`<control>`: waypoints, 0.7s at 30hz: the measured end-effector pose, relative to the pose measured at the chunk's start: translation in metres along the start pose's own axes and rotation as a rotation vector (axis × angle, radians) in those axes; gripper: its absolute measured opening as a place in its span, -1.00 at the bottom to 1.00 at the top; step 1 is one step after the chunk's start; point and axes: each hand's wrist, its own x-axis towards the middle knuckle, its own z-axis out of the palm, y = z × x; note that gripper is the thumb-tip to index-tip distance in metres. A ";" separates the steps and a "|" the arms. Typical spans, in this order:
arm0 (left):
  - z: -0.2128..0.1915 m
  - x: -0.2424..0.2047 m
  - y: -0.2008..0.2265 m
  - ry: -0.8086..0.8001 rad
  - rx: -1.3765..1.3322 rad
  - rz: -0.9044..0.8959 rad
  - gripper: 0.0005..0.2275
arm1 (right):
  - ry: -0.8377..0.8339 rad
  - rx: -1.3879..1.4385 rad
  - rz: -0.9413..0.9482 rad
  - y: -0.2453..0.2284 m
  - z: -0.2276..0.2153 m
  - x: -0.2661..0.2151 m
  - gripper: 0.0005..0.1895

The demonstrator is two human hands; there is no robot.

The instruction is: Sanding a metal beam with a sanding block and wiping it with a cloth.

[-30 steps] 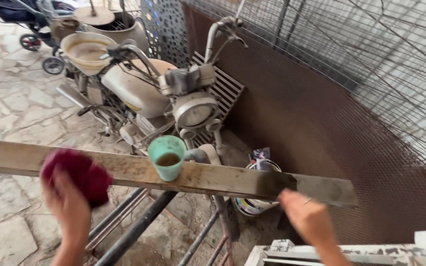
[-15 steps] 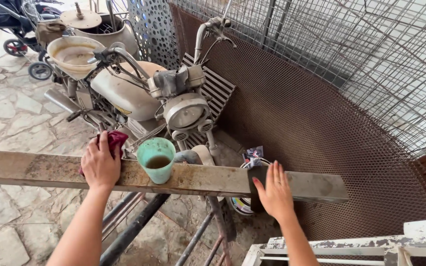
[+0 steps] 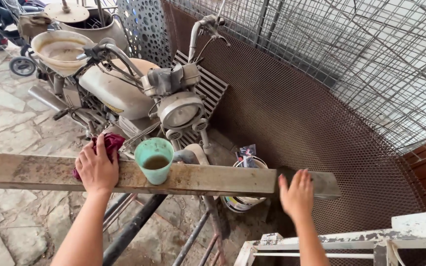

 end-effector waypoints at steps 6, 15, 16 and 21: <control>0.006 -0.002 -0.004 -0.013 -0.028 -0.004 -0.48 | 0.358 -0.127 -0.442 -0.120 0.052 0.014 -0.47; -0.010 0.001 0.003 -0.043 -0.088 -0.030 -0.51 | 0.182 -0.334 0.040 0.024 0.047 0.013 -0.28; -0.017 0.001 0.006 -0.044 -0.093 -0.036 -0.52 | 0.014 -0.281 0.313 0.046 0.061 0.029 -0.13; -0.008 0.002 0.001 0.010 -0.084 -0.002 -0.47 | 0.387 -0.230 -0.198 -0.180 0.078 -0.009 -0.29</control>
